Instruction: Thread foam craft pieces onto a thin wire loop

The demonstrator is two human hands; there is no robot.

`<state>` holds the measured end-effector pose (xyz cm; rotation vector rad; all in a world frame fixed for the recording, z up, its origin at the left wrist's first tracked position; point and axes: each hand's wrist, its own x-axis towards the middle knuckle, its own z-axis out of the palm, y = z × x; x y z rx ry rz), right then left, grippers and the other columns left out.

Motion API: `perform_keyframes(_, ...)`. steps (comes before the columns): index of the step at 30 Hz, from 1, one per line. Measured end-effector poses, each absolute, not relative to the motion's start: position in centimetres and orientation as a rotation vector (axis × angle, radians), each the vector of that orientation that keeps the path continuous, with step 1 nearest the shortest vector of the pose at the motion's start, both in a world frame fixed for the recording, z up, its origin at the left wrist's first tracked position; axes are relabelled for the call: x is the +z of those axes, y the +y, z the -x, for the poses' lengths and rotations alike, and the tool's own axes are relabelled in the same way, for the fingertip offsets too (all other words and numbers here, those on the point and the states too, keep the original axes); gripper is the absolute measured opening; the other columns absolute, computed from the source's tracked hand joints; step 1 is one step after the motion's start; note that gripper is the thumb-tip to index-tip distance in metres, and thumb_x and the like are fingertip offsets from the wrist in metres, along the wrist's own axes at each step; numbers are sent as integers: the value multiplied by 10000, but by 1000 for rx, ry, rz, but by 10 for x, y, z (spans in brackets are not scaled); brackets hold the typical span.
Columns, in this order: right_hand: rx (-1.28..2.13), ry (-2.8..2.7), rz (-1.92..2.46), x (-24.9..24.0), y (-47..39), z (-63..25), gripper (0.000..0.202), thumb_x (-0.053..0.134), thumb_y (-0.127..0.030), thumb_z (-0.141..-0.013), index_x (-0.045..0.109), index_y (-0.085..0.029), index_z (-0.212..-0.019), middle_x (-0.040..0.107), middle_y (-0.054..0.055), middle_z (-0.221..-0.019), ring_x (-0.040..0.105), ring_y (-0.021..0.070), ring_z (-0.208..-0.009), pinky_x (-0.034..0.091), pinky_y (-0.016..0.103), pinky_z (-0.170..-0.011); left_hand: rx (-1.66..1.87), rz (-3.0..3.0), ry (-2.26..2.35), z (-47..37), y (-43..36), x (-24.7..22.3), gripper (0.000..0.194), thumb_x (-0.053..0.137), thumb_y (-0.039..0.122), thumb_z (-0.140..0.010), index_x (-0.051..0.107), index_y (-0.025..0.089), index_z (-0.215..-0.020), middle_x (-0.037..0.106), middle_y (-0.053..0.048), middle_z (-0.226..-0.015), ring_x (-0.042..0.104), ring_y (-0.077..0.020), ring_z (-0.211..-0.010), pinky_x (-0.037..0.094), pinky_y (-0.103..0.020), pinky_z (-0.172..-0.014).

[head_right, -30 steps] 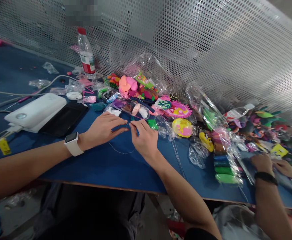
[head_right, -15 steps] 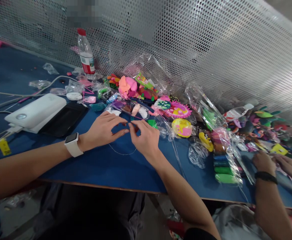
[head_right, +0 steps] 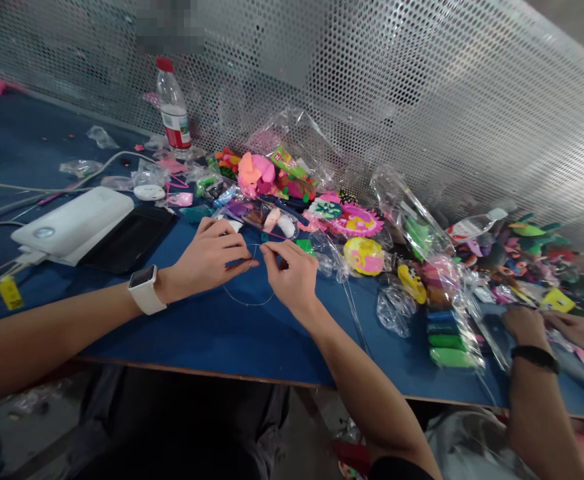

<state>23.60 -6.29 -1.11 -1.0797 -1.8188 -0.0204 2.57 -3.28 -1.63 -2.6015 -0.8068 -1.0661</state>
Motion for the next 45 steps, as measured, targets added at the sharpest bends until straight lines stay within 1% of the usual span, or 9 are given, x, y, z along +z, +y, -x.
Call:
perform_keyframes(5,-13,-1816,1091,-16,-60,-237,177,669,-247,-1029,806,-228,-917,760,0,-761,577,108,-556,464,274,-564,-1067,2638,-968,-27,-37,-13,268,711,455,-1036,755,236,-887,778,-25,-896,561,-270,-1014,349,-439,-899)
perform_keyframes(14,-167,-1836,1000,-18,-62,-236,163,665,-245,-1052,805,-228,-971,768,10,-775,584,102,-543,437,278,-535,-1137,2732,-1050,-30,-42,-9,344,604,485,-1079,772,226,-928,779,-53,-940,569,-279,-1033,361,-459,-937)
perform_keyframes(20,-279,-1864,956,-19,-61,-236,152,661,-242,-1055,800,-224,-994,776,15,-782,623,106,-566,452,272,-545,-1282,2939,-1251,-30,-43,-2,487,499,549,-1105,730,217,-835,744,-37,-858,585,-234,-921,399,-422,-907)
perform_keyframes(24,-340,-1888,886,-18,-60,-237,115,679,-183,-1038,785,-204,-998,768,12,-773,639,104,-578,461,266,-558,-1443,3132,-1355,-29,-39,4,534,512,582,-1085,717,207,-764,688,-19,-742,567,-186,-768,414,-352,-769)
perform_keyframes(29,-351,-1913,914,-17,-59,-239,147,661,-222,-1055,789,-226,-984,764,-1,-752,634,104,-569,466,265,-555,-1637,3324,-1482,-26,-36,10,510,588,587,-1040,757,202,-750,636,-10,-664,570,-152,-663,406,-312,-664)
perform_keyframes(34,-357,-1911,894,-19,-58,-239,118,698,-222,-1037,788,-221,-960,757,-8,-738,621,96,-555,465,261,-555,-1744,3511,-1421,-23,-30,7,509,550,556,-1054,797,212,-772,608,-18,-658,550,-156,-678,431,-322,-705)
perform_keyframes(40,-311,-1887,960,-20,-53,-245,172,660,-241,-1044,804,-223,-951,751,0,-734,594,98,-545,443,267,-544,-1774,3581,-1243,-22,-26,9,528,489,615,-1070,769,204,-892,683,-50,-808,614,-186,-789,502,-353,-782)
perform_keyframes(43,-192,-1851,1033,-18,-53,-245,194,654,-274,-1043,804,-227,-928,735,1,-718,567,106,-541,425,279,-539,-1734,3460,-1251,-23,-29,13,455,512,552,-1079,728,209,-874,694,-48,-831,613,-177,-773,501,-337,-733)
perform_keyframes(45,-85,-1805,1075,-16,-54,-243,204,661,-290,-1034,796,-227,-894,716,-6,-698,546,109,-536,424,283,-544,-1697,3282,-1305,-24,-31,13,351,598,504,-1051,708,207,-899,691,-40,-853,602,-169,-765,492,-320,-704)
